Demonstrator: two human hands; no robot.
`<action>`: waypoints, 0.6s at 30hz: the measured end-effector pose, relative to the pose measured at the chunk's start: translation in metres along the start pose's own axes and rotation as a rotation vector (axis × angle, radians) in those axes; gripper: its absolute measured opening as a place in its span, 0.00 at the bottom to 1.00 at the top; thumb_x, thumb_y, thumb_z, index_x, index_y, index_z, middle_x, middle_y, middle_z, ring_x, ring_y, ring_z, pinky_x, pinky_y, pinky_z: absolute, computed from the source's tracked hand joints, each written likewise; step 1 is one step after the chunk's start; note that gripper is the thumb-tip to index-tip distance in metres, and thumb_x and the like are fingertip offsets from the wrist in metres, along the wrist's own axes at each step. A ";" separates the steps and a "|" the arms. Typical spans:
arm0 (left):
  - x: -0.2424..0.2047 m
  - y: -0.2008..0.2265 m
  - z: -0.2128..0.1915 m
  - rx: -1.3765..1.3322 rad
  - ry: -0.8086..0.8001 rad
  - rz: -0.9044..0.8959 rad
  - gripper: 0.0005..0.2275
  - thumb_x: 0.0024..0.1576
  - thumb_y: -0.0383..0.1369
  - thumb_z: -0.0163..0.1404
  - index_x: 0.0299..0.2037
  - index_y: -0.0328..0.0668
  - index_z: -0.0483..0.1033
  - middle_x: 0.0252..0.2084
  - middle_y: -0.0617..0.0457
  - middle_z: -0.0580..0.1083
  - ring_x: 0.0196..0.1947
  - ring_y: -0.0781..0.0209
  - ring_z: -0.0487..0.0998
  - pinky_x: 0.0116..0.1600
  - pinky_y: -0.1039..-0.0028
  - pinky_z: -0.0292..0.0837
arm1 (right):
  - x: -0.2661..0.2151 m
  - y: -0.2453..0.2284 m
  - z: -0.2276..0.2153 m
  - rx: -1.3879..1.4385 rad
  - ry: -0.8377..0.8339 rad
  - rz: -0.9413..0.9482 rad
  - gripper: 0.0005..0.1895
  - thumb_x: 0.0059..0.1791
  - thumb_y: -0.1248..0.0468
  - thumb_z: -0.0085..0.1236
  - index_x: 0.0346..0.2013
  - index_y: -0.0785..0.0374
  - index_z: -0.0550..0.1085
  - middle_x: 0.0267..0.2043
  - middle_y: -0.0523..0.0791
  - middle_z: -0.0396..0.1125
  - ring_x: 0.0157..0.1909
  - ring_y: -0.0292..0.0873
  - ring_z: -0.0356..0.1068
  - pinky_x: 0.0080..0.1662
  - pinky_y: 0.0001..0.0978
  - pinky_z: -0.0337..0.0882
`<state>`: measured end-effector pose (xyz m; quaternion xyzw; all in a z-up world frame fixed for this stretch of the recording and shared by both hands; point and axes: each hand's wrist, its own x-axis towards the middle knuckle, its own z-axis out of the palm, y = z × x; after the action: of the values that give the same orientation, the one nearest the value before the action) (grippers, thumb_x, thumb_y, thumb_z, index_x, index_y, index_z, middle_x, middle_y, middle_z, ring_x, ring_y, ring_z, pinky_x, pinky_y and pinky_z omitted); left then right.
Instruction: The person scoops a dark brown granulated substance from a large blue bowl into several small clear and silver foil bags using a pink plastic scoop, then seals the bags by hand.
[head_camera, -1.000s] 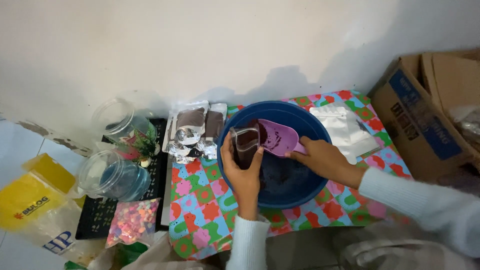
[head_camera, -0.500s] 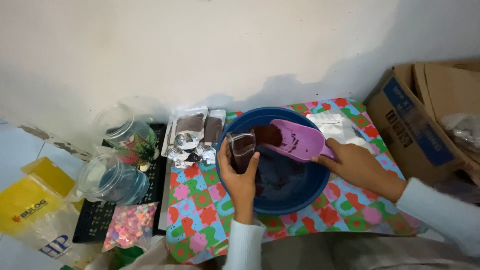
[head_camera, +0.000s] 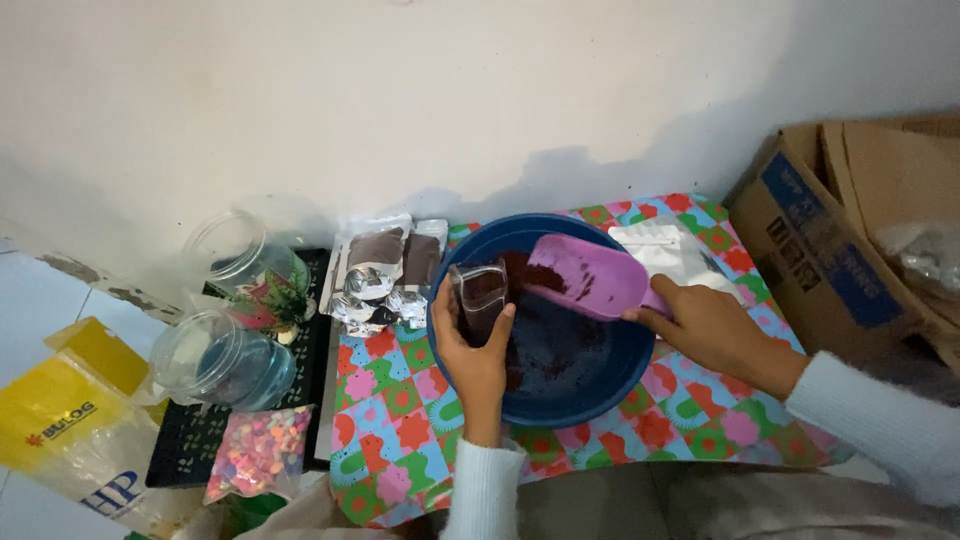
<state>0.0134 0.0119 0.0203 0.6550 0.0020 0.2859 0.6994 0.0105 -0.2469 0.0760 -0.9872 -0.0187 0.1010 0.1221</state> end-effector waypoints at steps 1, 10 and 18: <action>0.001 0.003 0.001 -0.002 0.005 0.002 0.36 0.50 0.29 0.66 0.69 0.34 0.62 0.57 0.40 0.68 0.61 0.44 0.69 0.69 0.53 0.60 | 0.000 0.001 -0.002 -0.004 0.002 -0.003 0.27 0.54 0.37 0.41 0.42 0.59 0.68 0.31 0.58 0.75 0.45 0.64 0.76 0.48 0.57 0.73; 0.001 0.005 0.000 -0.016 -0.024 -0.042 0.36 0.50 0.30 0.66 0.70 0.35 0.62 0.59 0.40 0.67 0.65 0.43 0.67 0.71 0.50 0.55 | -0.007 0.002 0.000 0.004 -0.030 0.037 0.25 0.54 0.40 0.42 0.40 0.59 0.68 0.28 0.58 0.74 0.41 0.64 0.77 0.46 0.55 0.74; 0.003 -0.005 0.000 0.003 -0.033 0.025 0.37 0.50 0.31 0.67 0.70 0.37 0.62 0.59 0.41 0.68 0.64 0.38 0.68 0.70 0.45 0.54 | -0.005 0.011 -0.001 0.027 -0.004 0.052 0.28 0.54 0.36 0.39 0.40 0.58 0.68 0.26 0.57 0.73 0.41 0.63 0.76 0.46 0.53 0.73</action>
<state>0.0179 0.0132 0.0168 0.6607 -0.0174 0.2837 0.6947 0.0060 -0.2578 0.0751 -0.9854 0.0083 0.1064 0.1328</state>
